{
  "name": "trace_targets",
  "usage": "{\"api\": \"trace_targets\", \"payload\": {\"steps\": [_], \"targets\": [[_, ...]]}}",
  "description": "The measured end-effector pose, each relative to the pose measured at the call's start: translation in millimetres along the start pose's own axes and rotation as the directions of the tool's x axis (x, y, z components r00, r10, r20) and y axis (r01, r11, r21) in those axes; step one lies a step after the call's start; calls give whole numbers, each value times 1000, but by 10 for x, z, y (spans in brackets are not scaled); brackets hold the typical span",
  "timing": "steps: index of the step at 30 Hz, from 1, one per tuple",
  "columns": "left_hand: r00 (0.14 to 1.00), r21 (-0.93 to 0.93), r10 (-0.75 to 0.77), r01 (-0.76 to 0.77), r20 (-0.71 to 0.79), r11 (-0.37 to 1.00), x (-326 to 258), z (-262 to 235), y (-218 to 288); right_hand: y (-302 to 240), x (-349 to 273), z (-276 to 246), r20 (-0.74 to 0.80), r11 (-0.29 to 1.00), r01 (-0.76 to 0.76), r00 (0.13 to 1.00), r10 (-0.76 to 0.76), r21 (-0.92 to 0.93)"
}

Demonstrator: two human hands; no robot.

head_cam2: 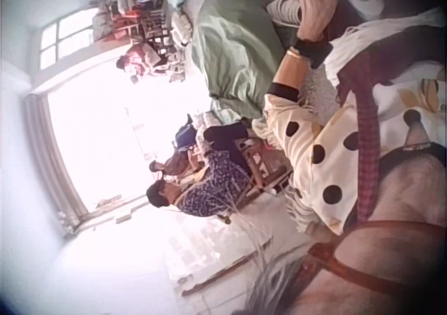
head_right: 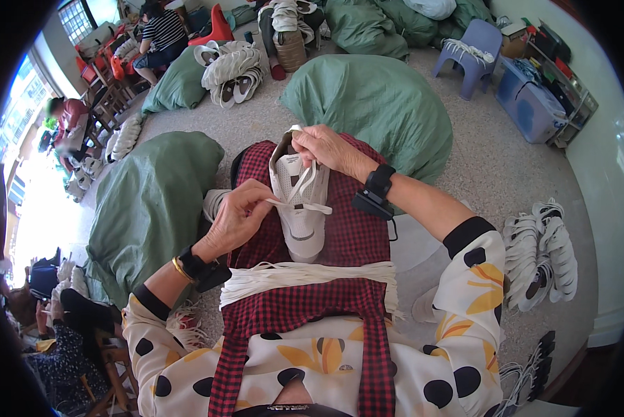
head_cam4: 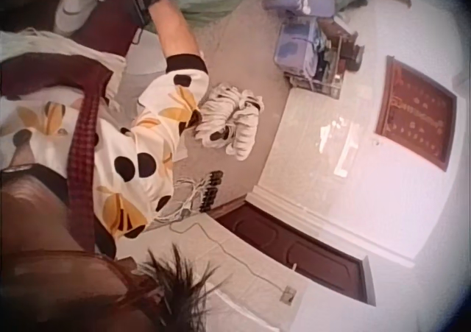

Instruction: The recorder is threading and lacing white athletic shoes.

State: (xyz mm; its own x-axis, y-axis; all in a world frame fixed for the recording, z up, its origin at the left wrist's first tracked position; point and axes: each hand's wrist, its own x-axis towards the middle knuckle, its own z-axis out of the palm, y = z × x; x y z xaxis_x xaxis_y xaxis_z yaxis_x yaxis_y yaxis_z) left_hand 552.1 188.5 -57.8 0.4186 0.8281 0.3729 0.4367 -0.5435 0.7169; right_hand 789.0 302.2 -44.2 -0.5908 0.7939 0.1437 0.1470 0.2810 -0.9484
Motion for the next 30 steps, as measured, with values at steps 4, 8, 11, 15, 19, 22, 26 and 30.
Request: {"api": "trace_targets", "payload": {"steps": [4, 8, 11, 15, 19, 22, 26, 30], "targets": [[973, 214, 87, -40, -214, 976, -59, 114, -48, 5, 42, 46, 6, 1000, 24, 1000, -24, 13], [969, 59, -65, 81, -238, 995, -36, 137, 1, 21, 16, 32, 32, 997, 76, 997, -76, 1], [918, -170, -394, 395, 44, 903, -53, -18, -35, 32, 20, 28, 29, 996, 85, 996, -85, -22], [865, -495, -361, 497, 348, 713, -8, -145, 22, 47, 34, 11, 35, 995, 90, 995, -89, -42], [963, -214, -60, 119, 264, 970, 9, -73, 32, 28, 16, 48, 38, 995, 101, 994, -101, 4], [978, -287, -34, 93, 204, 953, 29, -138, 47, 10, 35, 54, 40, 990, 140, 989, -139, -12], [941, -252, -230, 292, 249, 922, -55, -128, 56, 57, 52, 46, 13, 988, 152, 988, -152, -12], [951, -270, -305, 305, 40, 913, -7, -117, 153, 98, 68, 50, 11, 987, 162, 987, -162, 17]]}}
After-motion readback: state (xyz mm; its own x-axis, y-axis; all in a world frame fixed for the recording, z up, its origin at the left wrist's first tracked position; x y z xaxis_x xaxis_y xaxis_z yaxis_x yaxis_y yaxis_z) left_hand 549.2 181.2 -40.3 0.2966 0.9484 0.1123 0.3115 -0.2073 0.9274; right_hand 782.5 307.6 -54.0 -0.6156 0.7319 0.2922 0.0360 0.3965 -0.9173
